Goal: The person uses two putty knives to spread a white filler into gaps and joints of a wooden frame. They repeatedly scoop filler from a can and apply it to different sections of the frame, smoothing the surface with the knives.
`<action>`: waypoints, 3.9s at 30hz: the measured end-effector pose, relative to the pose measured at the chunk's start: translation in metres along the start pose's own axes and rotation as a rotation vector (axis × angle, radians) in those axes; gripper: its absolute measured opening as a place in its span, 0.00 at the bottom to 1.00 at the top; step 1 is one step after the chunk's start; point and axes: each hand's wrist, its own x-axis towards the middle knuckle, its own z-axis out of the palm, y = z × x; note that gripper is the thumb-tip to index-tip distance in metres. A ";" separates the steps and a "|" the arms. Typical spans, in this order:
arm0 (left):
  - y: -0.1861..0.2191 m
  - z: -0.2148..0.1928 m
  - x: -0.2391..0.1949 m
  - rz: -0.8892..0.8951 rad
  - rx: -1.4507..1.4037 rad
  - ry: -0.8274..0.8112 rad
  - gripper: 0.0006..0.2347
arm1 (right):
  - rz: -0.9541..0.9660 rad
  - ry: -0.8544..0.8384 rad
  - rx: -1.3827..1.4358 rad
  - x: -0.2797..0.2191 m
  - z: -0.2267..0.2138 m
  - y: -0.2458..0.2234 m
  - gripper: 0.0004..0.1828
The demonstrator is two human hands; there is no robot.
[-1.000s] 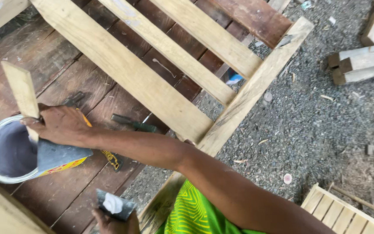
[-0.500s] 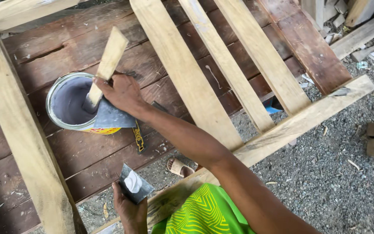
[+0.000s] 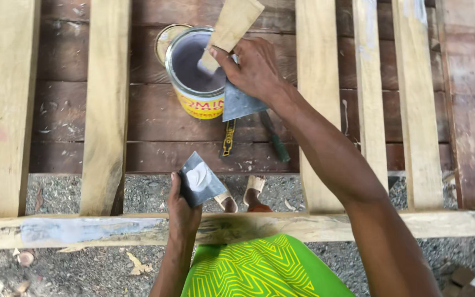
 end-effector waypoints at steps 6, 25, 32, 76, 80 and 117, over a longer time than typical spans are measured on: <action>0.010 -0.001 -0.004 0.072 0.015 0.016 0.19 | 0.398 0.127 0.054 0.026 0.036 0.029 0.19; 0.061 0.106 0.090 0.322 0.127 0.035 0.15 | 0.126 0.503 0.744 0.062 -0.127 0.042 0.14; 0.057 0.149 0.134 0.391 0.196 -0.036 0.17 | 0.213 0.238 0.650 0.070 -0.200 0.005 0.12; 0.035 0.117 0.042 0.283 -0.047 -0.108 0.16 | 0.292 0.499 0.716 0.019 -0.125 0.079 0.13; 0.032 0.060 -0.006 0.167 -0.131 0.046 0.15 | 0.048 0.163 -0.054 0.017 -0.062 0.114 0.12; 0.162 0.062 0.138 0.050 -0.147 -0.310 0.26 | 0.633 -0.040 -0.432 -0.089 0.152 0.106 0.34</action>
